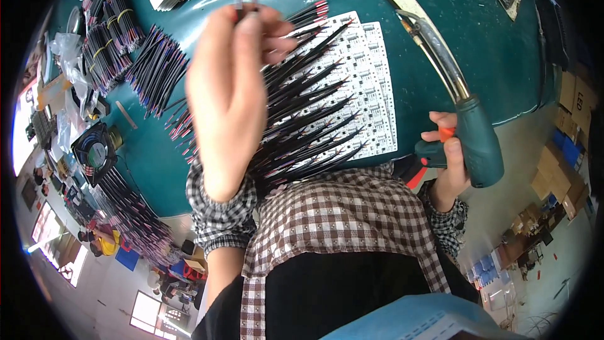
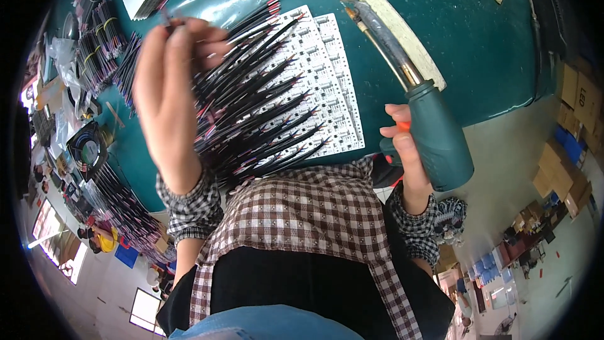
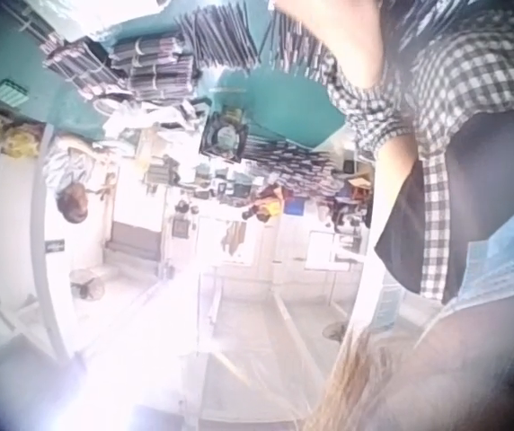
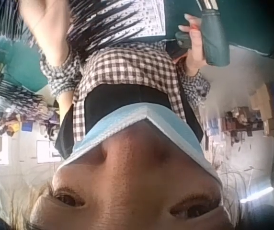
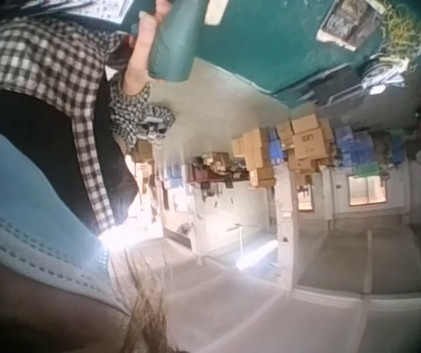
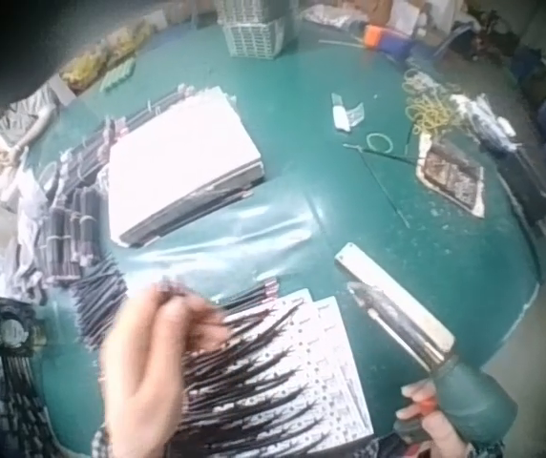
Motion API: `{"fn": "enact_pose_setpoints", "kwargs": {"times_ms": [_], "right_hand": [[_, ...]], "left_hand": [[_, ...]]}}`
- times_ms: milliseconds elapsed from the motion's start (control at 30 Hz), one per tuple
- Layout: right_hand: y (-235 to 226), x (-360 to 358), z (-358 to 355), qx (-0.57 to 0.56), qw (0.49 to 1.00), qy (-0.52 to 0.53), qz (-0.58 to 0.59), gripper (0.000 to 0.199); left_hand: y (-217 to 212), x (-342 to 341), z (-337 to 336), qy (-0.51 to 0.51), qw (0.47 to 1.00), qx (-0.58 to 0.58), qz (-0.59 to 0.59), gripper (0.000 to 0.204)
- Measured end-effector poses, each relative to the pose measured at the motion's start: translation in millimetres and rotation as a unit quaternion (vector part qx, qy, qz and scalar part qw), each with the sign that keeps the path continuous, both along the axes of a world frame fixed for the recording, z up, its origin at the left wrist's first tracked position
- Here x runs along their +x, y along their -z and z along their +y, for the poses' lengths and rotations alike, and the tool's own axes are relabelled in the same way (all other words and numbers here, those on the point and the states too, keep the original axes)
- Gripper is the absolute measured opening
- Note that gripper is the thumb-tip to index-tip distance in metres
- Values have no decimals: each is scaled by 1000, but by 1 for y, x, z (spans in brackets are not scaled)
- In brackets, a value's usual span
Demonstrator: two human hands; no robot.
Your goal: The person inserts bundles of wires into connectors on a circuit board using a handheld soldering iron.
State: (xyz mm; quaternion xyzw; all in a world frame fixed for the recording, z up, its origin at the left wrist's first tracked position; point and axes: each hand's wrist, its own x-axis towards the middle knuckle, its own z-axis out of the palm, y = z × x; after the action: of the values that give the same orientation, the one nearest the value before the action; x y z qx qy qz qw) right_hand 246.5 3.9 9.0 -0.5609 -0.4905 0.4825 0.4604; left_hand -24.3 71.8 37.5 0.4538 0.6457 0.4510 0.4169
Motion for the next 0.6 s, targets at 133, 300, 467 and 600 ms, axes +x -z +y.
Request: {"fn": "enact_pose_setpoints", "kwargs": {"times_ms": [133, 300, 467, 600], "right_hand": [[1, 5, -8, -5, 1000, 9, -2, 35], [-4, 8, -14, -25, 1000, 6, -10, 38], [1, 14, -22, -55, 998, 0, -16, 41], [0, 15, -22, -56, 998, -11, -20, 41]], "left_hand": [[-10, 13, -8, 80, 978, 69, 178, 18], [56, 44, -2, 80, 980, -27, 178, 18], [63, 52, -3, 68, 981, -19, 179, 17], [66, 52, -1, 84, 974, -5, 211, 16]]}}
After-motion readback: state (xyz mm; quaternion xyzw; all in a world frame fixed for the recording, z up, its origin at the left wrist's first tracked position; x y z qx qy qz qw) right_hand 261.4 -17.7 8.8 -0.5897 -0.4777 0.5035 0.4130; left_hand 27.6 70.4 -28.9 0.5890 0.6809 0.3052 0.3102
